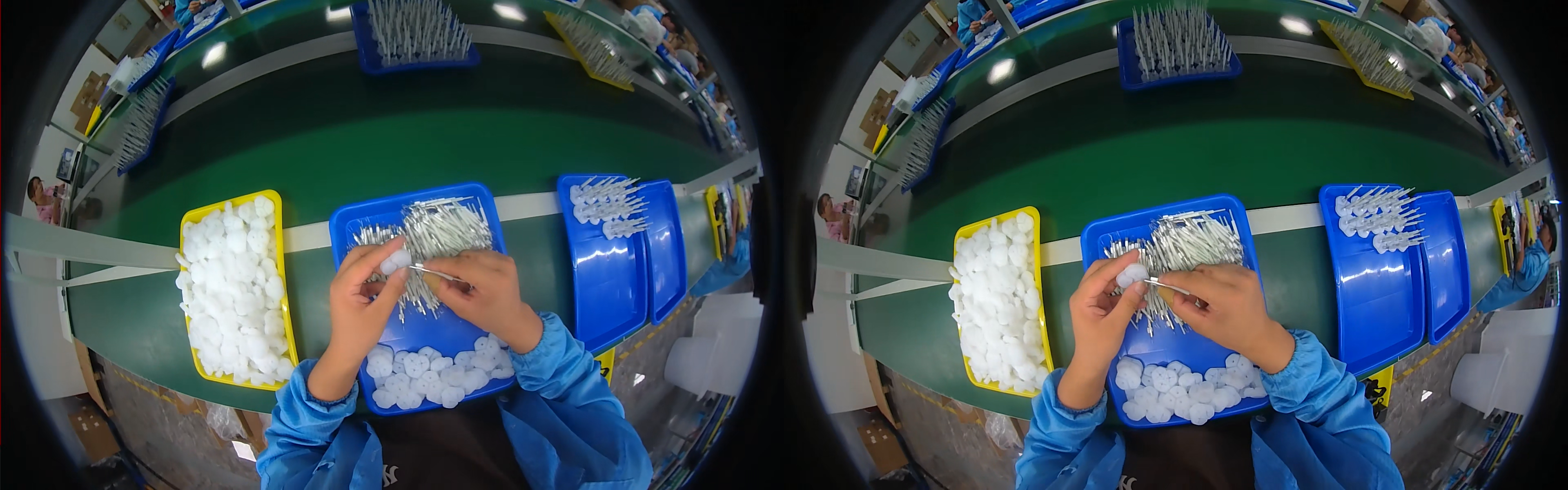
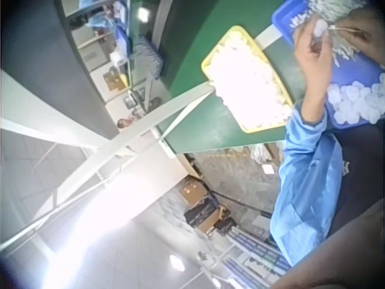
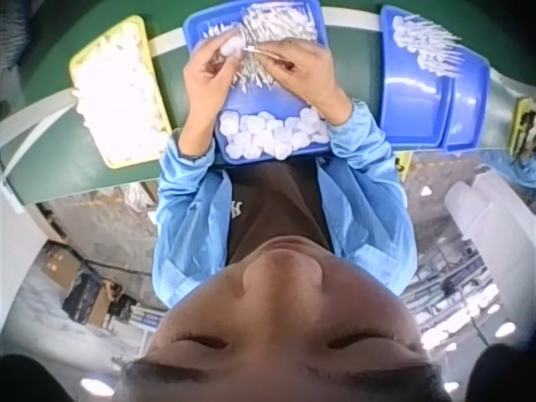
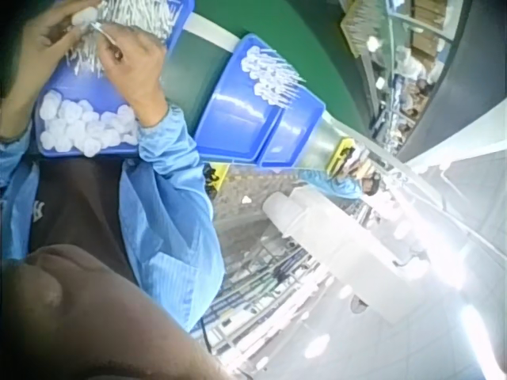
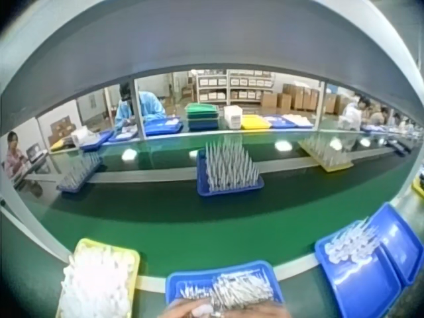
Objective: The person inserts metal rods into white cotton-tipped plastic bases one by one. They pick up a base from a blue tray, insert a rod from a central pile, and place the assembled swab into a separate blue tray. The process is repeated continuously throughout the clip.
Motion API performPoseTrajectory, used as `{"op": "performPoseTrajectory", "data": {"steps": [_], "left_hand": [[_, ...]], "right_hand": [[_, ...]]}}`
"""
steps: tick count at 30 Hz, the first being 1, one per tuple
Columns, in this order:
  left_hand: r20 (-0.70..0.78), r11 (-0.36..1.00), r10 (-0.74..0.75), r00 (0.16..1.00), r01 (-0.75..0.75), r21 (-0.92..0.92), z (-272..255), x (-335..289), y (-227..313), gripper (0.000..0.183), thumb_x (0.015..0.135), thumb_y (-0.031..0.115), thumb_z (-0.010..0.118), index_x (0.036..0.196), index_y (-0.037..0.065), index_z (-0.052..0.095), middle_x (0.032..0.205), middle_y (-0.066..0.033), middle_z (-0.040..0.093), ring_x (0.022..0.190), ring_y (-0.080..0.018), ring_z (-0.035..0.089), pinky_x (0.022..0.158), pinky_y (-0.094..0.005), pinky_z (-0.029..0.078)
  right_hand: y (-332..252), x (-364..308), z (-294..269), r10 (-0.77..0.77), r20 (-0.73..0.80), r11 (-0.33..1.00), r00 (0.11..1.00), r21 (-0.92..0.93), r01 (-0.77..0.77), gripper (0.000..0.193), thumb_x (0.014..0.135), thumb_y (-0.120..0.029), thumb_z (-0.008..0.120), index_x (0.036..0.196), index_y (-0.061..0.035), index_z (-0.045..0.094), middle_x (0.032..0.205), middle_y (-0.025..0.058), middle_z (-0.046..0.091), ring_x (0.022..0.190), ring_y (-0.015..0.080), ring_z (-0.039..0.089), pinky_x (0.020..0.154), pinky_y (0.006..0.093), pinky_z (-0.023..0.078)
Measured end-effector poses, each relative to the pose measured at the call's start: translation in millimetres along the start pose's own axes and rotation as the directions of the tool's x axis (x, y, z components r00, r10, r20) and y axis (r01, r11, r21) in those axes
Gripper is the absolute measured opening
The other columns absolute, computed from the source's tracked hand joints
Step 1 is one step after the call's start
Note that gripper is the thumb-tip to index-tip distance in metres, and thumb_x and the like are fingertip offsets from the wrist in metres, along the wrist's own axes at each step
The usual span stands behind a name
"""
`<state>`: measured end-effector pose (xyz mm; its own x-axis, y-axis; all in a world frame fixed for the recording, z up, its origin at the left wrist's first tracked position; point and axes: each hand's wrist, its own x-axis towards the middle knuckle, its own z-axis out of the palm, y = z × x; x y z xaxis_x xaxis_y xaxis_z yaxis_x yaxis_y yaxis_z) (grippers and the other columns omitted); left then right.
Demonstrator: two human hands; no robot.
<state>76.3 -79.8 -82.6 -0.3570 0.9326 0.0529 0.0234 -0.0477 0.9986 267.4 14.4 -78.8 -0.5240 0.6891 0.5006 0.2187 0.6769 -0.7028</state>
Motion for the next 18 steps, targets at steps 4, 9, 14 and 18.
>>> {"op": "performPoseTrajectory", "data": {"steps": [4,9,14,18], "left_hand": [[-0.014,0.999,0.042,0.999,-0.041,0.030,-5,-2,-5,0.041,0.100,-0.012,0.077,0.139,-0.001,0.076,0.126,-0.0077,0.069,0.115,-0.0162,0.072,0.088,-0.0267,0.067],[-0.021,0.997,0.058,0.998,-0.057,0.044,-6,-3,-5,0.039,0.099,-0.011,0.078,0.137,-0.001,0.077,0.130,-0.0089,0.069,0.117,-0.0170,0.072,0.092,-0.0269,0.067],[-0.034,0.994,0.077,0.996,-0.074,0.085,-3,-5,-3,0.038,0.099,-0.011,0.078,0.135,-0.002,0.078,0.129,-0.0090,0.068,0.118,-0.0169,0.071,0.092,-0.0264,0.067],[-0.021,0.991,0.087,0.996,-0.085,0.105,0,-7,-4,0.039,0.099,-0.012,0.077,0.136,-0.002,0.077,0.129,-0.0087,0.068,0.118,-0.0170,0.071,0.092,-0.0263,0.067]], "right_hand": [[-3,-2,-2,0.079,0.014,0.996,0.997,0.029,-0.079,0.025,0.085,-0.009,0.093,0.109,-0.0113,0.087,0.077,0.0071,0.077,0.058,0.0193,0.070,0.054,0.0327,0.054],[-7,-2,-3,0.156,0.030,0.986,0.987,0.054,-0.157,0.024,0.086,-0.010,0.093,0.110,-0.0106,0.087,0.078,0.0085,0.078,0.059,0.0198,0.071,0.054,0.0327,0.054],[-6,1,-3,-0.078,-0.007,0.990,0.997,-0.119,0.077,0.024,0.086,-0.009,0.091,0.110,-0.0100,0.086,0.076,0.0061,0.077,0.058,0.0216,0.071,0.055,0.0346,0.056],[-12,1,-1,-0.150,0.004,0.967,0.989,-0.208,0.147,0.024,0.086,-0.011,0.091,0.109,-0.0098,0.085,0.076,0.0053,0.077,0.060,0.0222,0.072,0.055,0.0356,0.057]]}}
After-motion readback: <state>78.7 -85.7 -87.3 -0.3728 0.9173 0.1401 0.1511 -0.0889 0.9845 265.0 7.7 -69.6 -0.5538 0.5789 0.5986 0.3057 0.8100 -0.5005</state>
